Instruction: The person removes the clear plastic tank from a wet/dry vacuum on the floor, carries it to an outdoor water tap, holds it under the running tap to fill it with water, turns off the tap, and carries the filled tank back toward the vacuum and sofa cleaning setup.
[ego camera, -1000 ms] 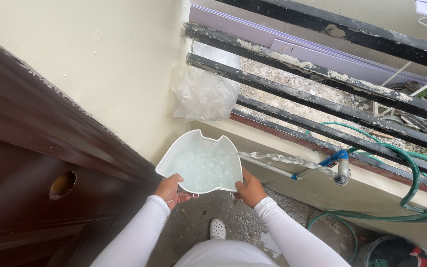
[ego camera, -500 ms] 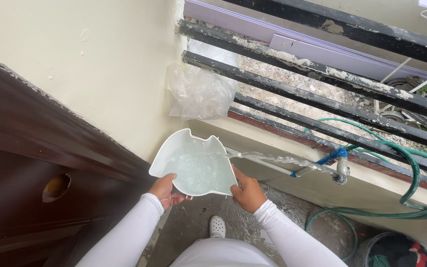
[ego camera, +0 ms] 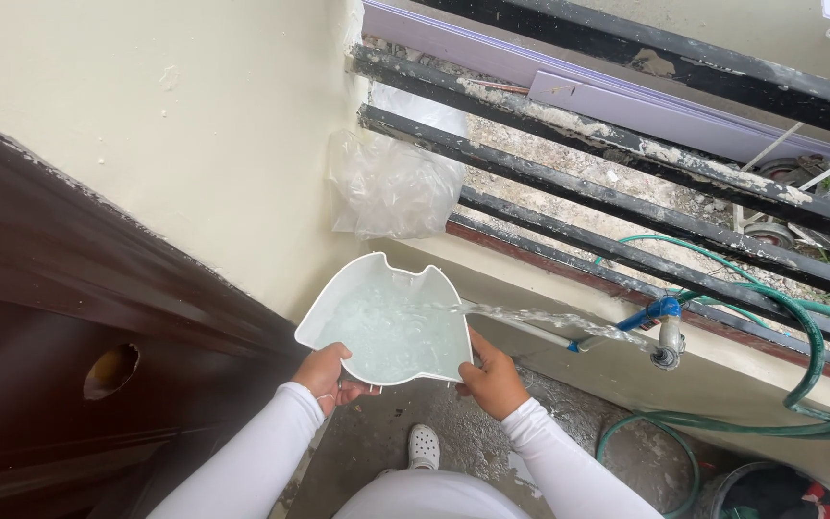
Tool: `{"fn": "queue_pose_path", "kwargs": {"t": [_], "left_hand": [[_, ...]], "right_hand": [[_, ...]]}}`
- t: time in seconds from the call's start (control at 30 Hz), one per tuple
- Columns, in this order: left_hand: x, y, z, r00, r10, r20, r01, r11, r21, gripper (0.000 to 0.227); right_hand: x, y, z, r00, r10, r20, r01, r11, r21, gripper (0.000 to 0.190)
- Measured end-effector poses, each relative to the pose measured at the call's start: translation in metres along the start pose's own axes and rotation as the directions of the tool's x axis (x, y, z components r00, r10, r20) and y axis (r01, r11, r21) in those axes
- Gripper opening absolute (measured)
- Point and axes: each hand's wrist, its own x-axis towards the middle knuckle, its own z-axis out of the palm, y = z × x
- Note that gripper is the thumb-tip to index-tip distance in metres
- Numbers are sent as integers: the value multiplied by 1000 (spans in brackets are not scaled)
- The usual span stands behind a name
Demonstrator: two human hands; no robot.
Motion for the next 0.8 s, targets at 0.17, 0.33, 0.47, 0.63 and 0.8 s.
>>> {"fn": "queue_pose_path", "kwargs": {"t": [0.17, 0.33, 0.47, 0.63, 0.8], "left_hand": [[-15, 5, 5, 1000, -25, -3, 25, 999, -23, 51], [-12, 8, 0, 997, 7, -78, -2, 998, 63, 53], [-13, 12, -1, 987, 12, -160, -3, 998, 56, 49], [-17, 10, -6, 989, 76, -124, -81, 996, -40, 48], [-27, 7, -3, 982, 144, -121, -151, 987, -49, 46]], "right_hand": [[3, 2, -1, 998, 63, 12, -64, 989, 136, 68], [-3, -13, 3, 998, 61, 10, -62, 983, 172, 69], [-6, -14, 7, 998, 47, 44, -54, 980, 189, 71], [-3, -16, 7, 998, 52, 40, -60, 971, 231, 72], [-1, -15, 12, 996, 90, 8, -88, 954, 287, 72]]}}
